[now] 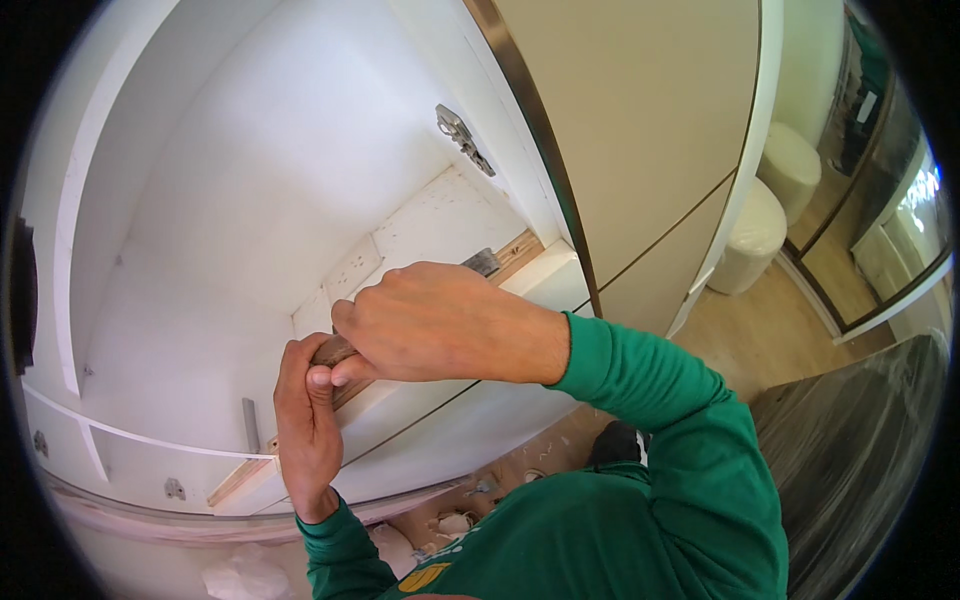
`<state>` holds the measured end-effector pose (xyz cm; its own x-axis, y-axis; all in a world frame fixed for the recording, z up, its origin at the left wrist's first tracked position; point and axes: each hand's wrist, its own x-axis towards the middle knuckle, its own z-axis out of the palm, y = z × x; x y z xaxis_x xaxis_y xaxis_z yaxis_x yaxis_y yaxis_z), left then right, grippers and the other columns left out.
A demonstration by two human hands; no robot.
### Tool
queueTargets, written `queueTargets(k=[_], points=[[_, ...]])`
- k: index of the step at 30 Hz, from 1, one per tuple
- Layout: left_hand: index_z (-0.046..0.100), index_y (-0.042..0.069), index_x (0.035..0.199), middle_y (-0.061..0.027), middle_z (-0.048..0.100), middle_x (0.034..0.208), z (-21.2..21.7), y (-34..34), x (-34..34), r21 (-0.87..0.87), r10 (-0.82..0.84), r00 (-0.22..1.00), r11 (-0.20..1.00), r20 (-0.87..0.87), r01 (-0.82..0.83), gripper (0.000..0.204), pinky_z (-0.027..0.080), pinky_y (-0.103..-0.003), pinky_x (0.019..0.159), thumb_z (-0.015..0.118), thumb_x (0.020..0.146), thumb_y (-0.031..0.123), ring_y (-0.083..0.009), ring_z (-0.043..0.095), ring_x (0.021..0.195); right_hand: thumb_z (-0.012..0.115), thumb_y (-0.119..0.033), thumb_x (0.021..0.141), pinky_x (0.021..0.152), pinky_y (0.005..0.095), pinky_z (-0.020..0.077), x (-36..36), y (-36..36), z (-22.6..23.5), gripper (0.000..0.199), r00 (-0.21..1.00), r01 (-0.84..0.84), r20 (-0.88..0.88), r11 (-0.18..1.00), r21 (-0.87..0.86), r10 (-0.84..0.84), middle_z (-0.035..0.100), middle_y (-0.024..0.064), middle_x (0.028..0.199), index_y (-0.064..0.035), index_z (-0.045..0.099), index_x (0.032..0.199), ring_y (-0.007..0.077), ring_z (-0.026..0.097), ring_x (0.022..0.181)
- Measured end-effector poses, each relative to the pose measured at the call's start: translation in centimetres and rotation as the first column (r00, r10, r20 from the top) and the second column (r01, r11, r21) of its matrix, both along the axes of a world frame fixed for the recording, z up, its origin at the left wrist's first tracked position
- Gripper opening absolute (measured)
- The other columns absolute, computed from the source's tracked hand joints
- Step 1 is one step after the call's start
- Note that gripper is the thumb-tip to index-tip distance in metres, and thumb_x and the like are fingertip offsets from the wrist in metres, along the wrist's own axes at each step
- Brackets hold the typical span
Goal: The person applies a strip of adhesive tape to the wooden edge of a white cabinet frame and smooths it down by hand before tearing or cutting the tape.
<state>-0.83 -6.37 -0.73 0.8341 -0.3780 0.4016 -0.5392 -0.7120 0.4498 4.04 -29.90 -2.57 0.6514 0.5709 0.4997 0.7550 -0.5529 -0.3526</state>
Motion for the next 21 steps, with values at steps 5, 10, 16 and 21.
queueTargets(k=[5,10,16,21], points=[[0.064,-0.001,0.134,-0.019,0.059,0.107,-0.1,-2.2,1.3,-0.006,-0.056,0.998,0.998,0.02,0.056,0.035,0.051,-0.042,0.086,0.046,0.124,0.027,-0.036,0.06,0.093,0.055,-0.07,0.109,0.06,0.0504,0.058,-0.1,-2.3,-0.4,0.069,0.998,0.064,0.004,0.998,-0.004,-0.064,0.07,0.0158,0.075,-0.0026,0.06,0.093,0.0412,0.075,0.071],[0.063,0.001,0.141,-0.0172,0.062,0.112,0.4,-1.6,0.8,0.018,-0.017,0.999,1.0,-0.037,0.018,0.034,0.052,-0.042,0.092,0.046,0.123,0.025,-0.033,0.064,0.101,0.056,-0.068,0.108,0.062,0.0485,0.0587,-0.1,-2.3,0.2,0.068,0.999,0.036,-0.005,0.999,-0.01,-0.036,0.07,0.0163,0.078,-0.0024,0.062,0.094,0.0388,0.074,0.071],[0.035,0.007,0.176,-0.0137,0.066,0.142,1.5,1.5,-1.7,-0.554,-0.029,0.989,0.83,-0.146,-0.057,0.071,0.049,-0.045,0.118,0.061,0.112,0.023,-0.0318,0.064,0.133,0.07,-0.06,0.103,0.067,0.045,0.0575,-4.7,-0.3,-0.2,0.057,0.918,0.033,0.369,0.957,0.288,-0.143,0.065,0.0121,0.083,-0.0042,0.06,0.095,0.0343,0.068,0.069],[0.05,-0.007,0.161,-0.0287,0.061,0.155,1.2,-4.6,0.4,0.016,-0.127,0.991,0.992,0.048,0.126,0.073,0.041,-0.059,0.128,0.066,0.113,0.046,-0.0472,0.053,0.153,0.076,-0.067,0.098,0.062,0.0405,0.0563,-11.4,-6.5,-2.0,0.068,0.941,0.266,0.081,0.864,0.427,-0.33,0.069,0.0098,0.087,-0.001,0.067,0.108,0.0272,0.067,0.065]])
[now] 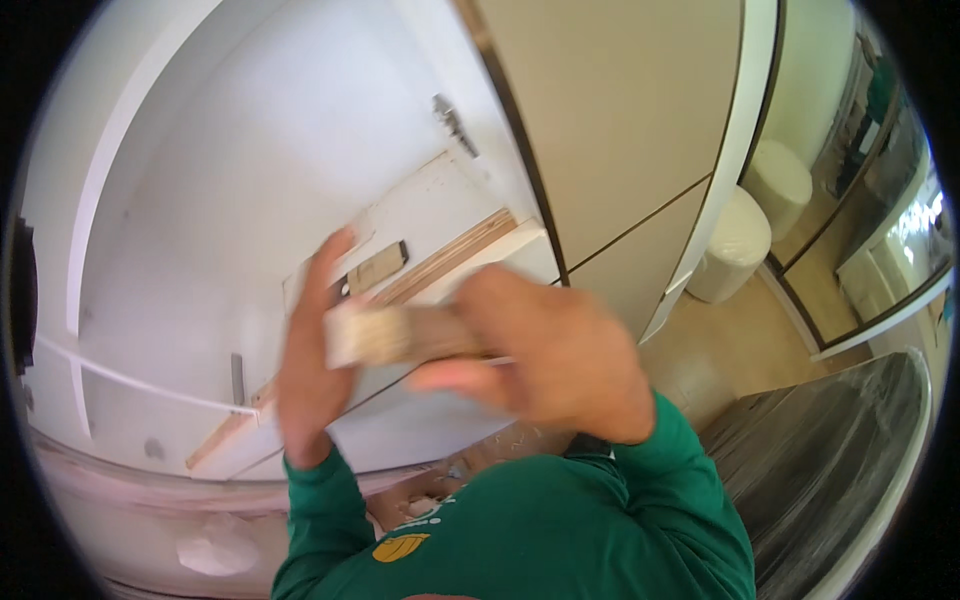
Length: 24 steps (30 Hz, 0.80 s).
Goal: The person applies a strip of adhesive tape to the wooden edge of a white cabinet frame and smooths it down by hand before tearing or cutting the tape.
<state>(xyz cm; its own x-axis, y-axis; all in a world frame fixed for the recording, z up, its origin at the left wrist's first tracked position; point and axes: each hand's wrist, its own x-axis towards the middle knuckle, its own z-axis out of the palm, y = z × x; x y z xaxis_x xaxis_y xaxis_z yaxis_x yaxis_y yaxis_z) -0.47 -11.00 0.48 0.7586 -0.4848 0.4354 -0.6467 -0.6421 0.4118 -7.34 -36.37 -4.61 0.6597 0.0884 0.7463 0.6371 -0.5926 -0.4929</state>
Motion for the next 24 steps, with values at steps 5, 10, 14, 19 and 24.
queueTargets(k=[5,10,14,19,24], points=[[0.055,-0.006,0.157,-0.0354,0.061,0.152,-7.0,-12.7,0.7,0.21,0.059,0.936,0.968,0.348,-0.14,0.096,0.043,-0.063,0.124,0.065,0.103,0.073,-0.054,0.056,0.146,0.055,-0.075,0.109,0.058,0.0326,0.0511,-5.3,-3.5,-4.3,0.078,0.986,0.137,-0.161,0.784,0.606,-0.049,0.065,0.0051,0.08,0.0026,0.065,0.112,0.018,0.068,0.063],[0.057,-0.002,0.157,-0.0305,0.058,0.159,-6.7,-14.8,-4.8,0.522,-0.326,0.943,0.817,0.066,0.246,0.087,0.039,-0.063,0.129,0.071,0.102,0.065,-0.053,0.053,0.151,0.046,-0.09,0.105,0.055,0.0265,0.0445,-6.8,-9.4,-7.6,0.093,0.964,0.265,-0.151,0.77,0.581,-0.218,0.061,0.0072,0.079,0.0019,0.062,0.106,0.0155,0.063,0.061],[0.056,0.002,0.161,-0.0246,0.053,0.168,-5.8,-12.7,-8.9,0.275,-0.596,0.789,0.742,-0.147,0.611,0.076,0.036,-0.064,0.132,0.073,0.106,0.052,-0.0531,0.043,0.16,0.043,-0.095,0.101,0.055,0.0255,0.043,-6.7,-13.3,-7.6,0.098,0.948,0.319,-0.203,0.748,0.582,-0.246,0.056,0.0046,0.077,0.0006,0.061,0.104,0.0134,0.06,0.059],[0.054,0.005,0.165,-0.0209,0.057,0.166,-6.9,-10.0,-3.4,0.111,0.271,0.869,0.933,0.414,-0.344,0.081,0.039,-0.06,0.131,0.073,0.104,0.055,-0.046,0.046,0.159,0.045,-0.089,0.106,0.056,0.0244,0.0416,-5.5,-17.3,-8.9,0.09,0.974,0.204,-0.194,0.811,0.549,-0.114,0.055,0.0034,0.078,-0.0004,0.061,0.104,0.012,0.058,0.06],[0.056,0.009,0.165,-0.0149,0.06,0.165,-7.1,-6.4,-4.7,0.251,0.296,0.843,0.863,0.45,-0.438,0.078,0.041,-0.058,0.129,0.073,0.104,0.056,-0.0409,0.051,0.156,0.048,-0.084,0.108,0.059,0.0244,0.0394,-4.7,-19.1,-10.5,0.085,0.972,0.084,-0.236,0.896,0.436,0.023,0.057,0.0032,0.079,-0.0002,0.064,0.109,0.0112,0.056,0.064]])
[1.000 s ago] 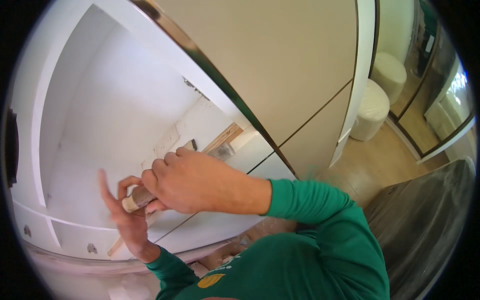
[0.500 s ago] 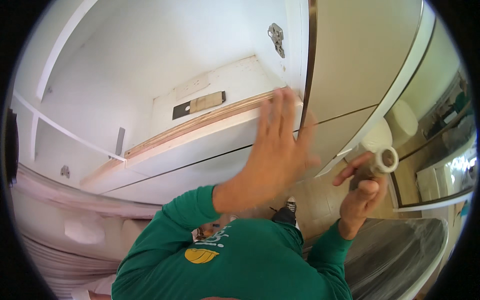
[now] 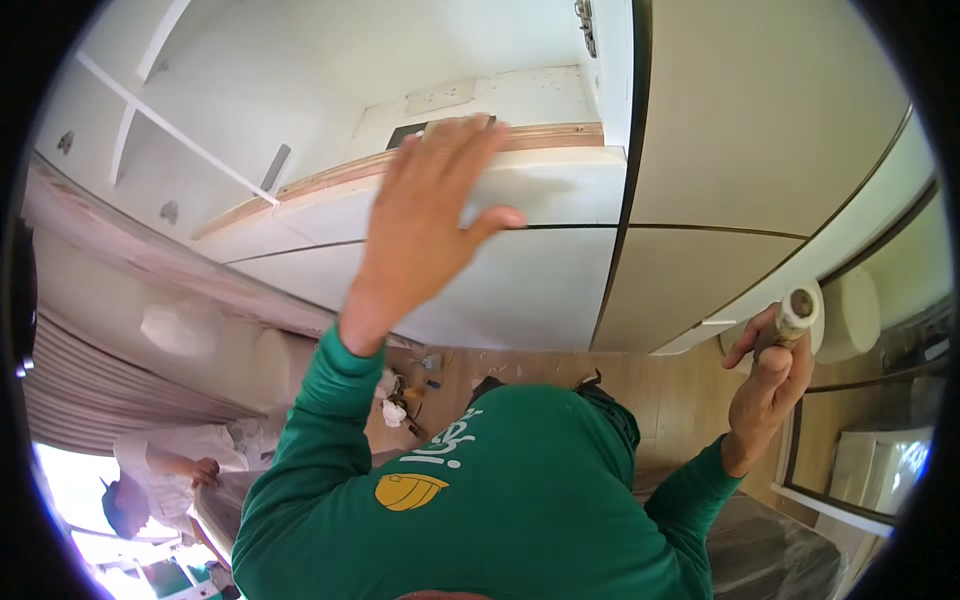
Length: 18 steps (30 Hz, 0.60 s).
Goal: The person applies a strip of adhesive tape to the wooden edge of a white cabinet frame and smooths it down by hand before tearing or cutting the tape.
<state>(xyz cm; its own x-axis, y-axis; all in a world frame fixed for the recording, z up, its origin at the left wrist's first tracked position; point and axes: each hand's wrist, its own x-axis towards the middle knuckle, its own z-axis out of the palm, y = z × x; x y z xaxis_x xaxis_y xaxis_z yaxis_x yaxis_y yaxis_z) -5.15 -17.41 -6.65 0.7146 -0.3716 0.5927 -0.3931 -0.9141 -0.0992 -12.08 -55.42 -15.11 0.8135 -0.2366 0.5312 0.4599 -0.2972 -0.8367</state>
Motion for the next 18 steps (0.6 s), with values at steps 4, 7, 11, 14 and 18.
queueTargets(k=[4,7,11,14,18], points=[[0.064,0.01,0.158,-0.0153,0.068,0.158,1.3,7.8,-3.1,-0.005,0.259,0.966,0.966,-0.018,-0.259,0.066,0.045,-0.053,0.126,0.067,0.11,0.055,-0.0422,0.058,0.151,0.051,-0.081,0.109,0.06,0.0238,0.0389,-1.2,-1.6,-1.1,0.083,0.998,-0.063,0.006,0.997,0.043,0.063,0.058,0.0024,0.08,0.0002,0.065,0.113,0.0104,0.054,0.064],[0.066,0.007,0.155,-0.0198,0.067,0.157,3.0,12.2,-4.9,0.11,0.541,0.841,0.834,0.026,-0.54,0.059,0.046,-0.052,0.124,0.061,0.115,0.05,-0.0442,0.057,0.151,0.051,-0.08,0.11,0.059,0.0237,0.0391,-2.6,-3.2,-1.3,0.081,0.998,-0.057,-0.002,0.997,0.058,0.057,0.057,0.0019,0.08,-0.0003,0.065,0.112,0.01,0.054,0.064],[0.069,0.005,0.151,-0.0243,0.07,0.15,3.9,11.6,-2.3,-0.009,0.255,0.96,0.967,0.114,-0.255,0.053,0.047,-0.052,0.122,0.057,0.118,0.045,-0.0466,0.06,0.145,0.051,-0.078,0.111,0.058,0.0243,0.0417,-5.3,-4.7,-1.3,0.077,0.999,-0.047,-0.027,0.998,0.035,0.048,0.057,0.0029,0.081,-0.0015,0.064,0.11,0.0104,0.054,0.064],[0.071,0.004,0.146,-0.0207,0.074,0.137,0.9,10.8,-0.6,-0.174,0.164,0.984,0.969,-0.073,-0.174,0.055,0.044,-0.054,0.12,0.052,0.12,0.049,-0.043,0.065,0.131,0.055,-0.075,0.111,0.059,0.0248,0.0427,-6.9,-5.1,-1.9,0.073,0.985,-0.161,-0.043,0.978,0.135,0.168,0.058,0.0034,0.084,-0.0021,0.063,0.111,0.0101,0.055,0.064],[0.074,0.005,0.141,-0.0161,0.075,0.134,1.4,10.9,-0.8,-0.232,0.116,0.991,0.964,-0.07,-0.129,0.052,0.046,-0.051,0.116,0.052,0.12,0.047,-0.0382,0.066,0.129,0.066,-0.064,0.111,0.062,0.0256,0.0427,-6.2,-1.4,-1.8,0.062,0.953,-0.283,-0.027,0.922,0.263,0.301,0.058,0.0031,0.088,-0.0025,0.061,0.115,0.0101,0.055,0.07]])
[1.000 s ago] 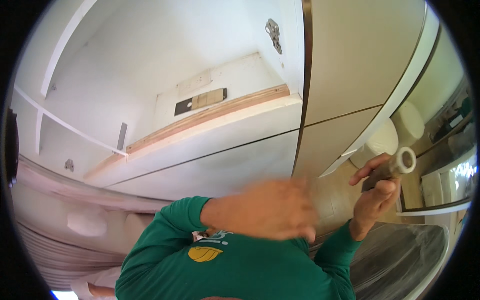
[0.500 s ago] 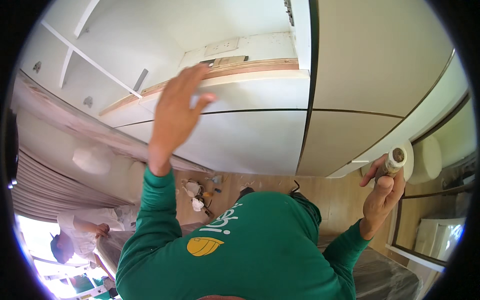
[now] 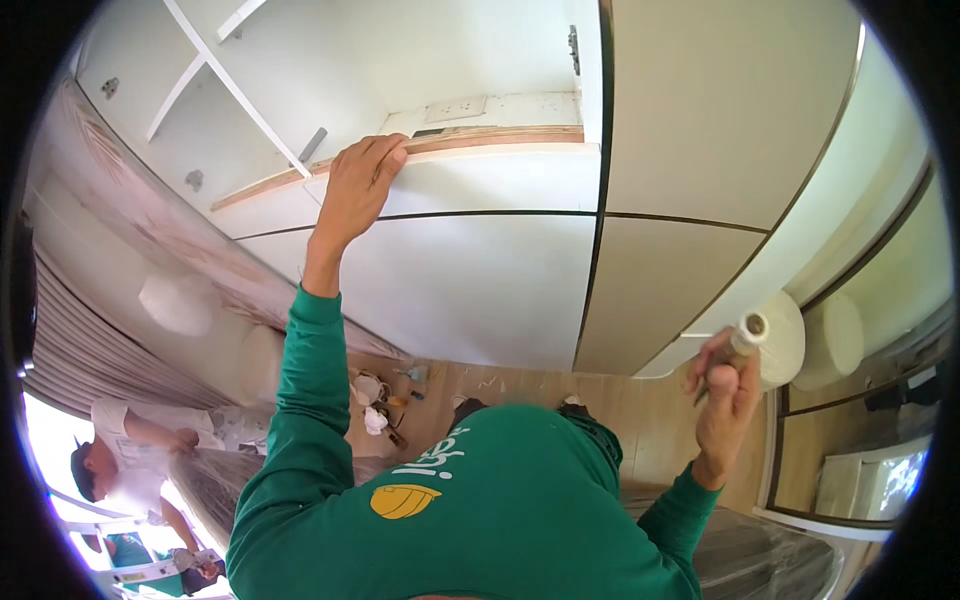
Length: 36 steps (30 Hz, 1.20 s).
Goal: The person applies a strip of adhesive tape to the wooden edge of a white cabinet frame and smooths it down by hand before tearing or cutting the tape.
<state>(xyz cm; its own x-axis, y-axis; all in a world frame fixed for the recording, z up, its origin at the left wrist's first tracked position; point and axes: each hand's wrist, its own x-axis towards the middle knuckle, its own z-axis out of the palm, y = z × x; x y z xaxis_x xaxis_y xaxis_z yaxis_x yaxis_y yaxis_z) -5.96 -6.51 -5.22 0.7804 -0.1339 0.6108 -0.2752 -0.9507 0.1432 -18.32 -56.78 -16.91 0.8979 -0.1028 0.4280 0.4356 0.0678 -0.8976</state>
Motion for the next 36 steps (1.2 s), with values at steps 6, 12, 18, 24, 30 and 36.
queueTargets(k=[6,12,18,24,30,36], points=[[0.076,0.003,0.135,-0.0144,0.078,0.125,0.9,-0.5,-0.6,0.001,0.026,0.998,1.0,-0.061,-0.026,0.045,0.051,-0.045,0.109,0.059,0.117,0.04,-0.036,0.069,0.121,0.081,-0.064,0.101,0.068,0.0272,0.0421,1.2,7.5,4.1,0.066,0.964,-0.264,0.014,0.964,-0.041,0.265,0.056,0.0013,0.091,-0.0026,0.062,0.116,0.0104,0.053,0.077],[0.075,0.004,0.139,-0.0167,0.078,0.126,4.0,1.6,1.0,-0.067,-0.151,0.936,0.988,-0.319,0.137,0.04,0.056,-0.041,0.097,0.063,0.115,0.034,-0.0353,0.071,0.112,0.082,-0.065,0.099,0.068,0.0273,0.0422,1.3,10.3,4.8,0.068,0.957,-0.284,-0.079,0.957,-0.066,0.279,0.056,0.0013,0.091,-0.0025,0.063,0.118,0.0102,0.053,0.077],[0.072,0.004,0.146,-0.0182,0.076,0.141,4.4,2.9,5.4,-0.184,-0.476,0.764,0.878,-0.437,0.442,0.04,0.055,-0.042,0.106,0.063,0.114,0.028,-0.037,0.069,0.119,0.08,-0.066,0.101,0.065,0.0273,0.0437,1.0,14.1,5.8,0.068,0.979,-0.19,-0.079,0.982,0.0,0.19,0.056,0.0014,0.088,-0.0023,0.061,0.118,0.0101,0.052,0.073],[0.074,0.009,0.148,-0.0156,0.077,0.143,4.8,2.5,9.2,-0.343,-0.706,0.532,0.699,-0.467,0.627,0.045,0.054,-0.04,0.11,0.065,0.115,0.037,-0.0304,0.071,0.125,0.079,-0.067,0.101,0.065,0.0279,0.0456,-0.7,18.2,6.4,0.07,0.989,-0.132,-0.075,0.991,-0.011,0.131,0.057,0.0017,0.087,-0.0017,0.06,0.117,0.0105,0.053,0.072],[0.082,0.005,0.128,-0.0088,0.08,0.111,7.9,2.5,11.2,-0.179,-0.556,0.55,0.786,-0.623,0.592,0.037,0.056,-0.038,0.097,0.07,0.111,0.036,-0.0238,0.069,0.103,0.078,-0.067,0.101,0.065,0.0276,0.0475,-4.6,18.9,5.2,0.07,0.994,0.068,-0.085,0.997,-0.03,-0.07,0.057,0.0022,0.088,-0.0018,0.06,0.117,0.0104,0.054,0.071],[0.08,0.0,0.109,-0.0045,0.068,0.083,9.2,2.2,11.8,-0.248,-0.536,0.452,0.796,-0.713,0.552,0.032,0.051,-0.032,0.075,0.075,0.103,0.03,-0.0153,0.06,0.077,0.076,-0.068,0.103,0.063,0.0274,0.0476,-6.0,18.6,5.1,0.07,0.988,0.134,-0.065,0.989,-0.065,-0.139,0.057,0.0029,0.09,-0.001,0.06,0.117,0.0104,0.054,0.071]])
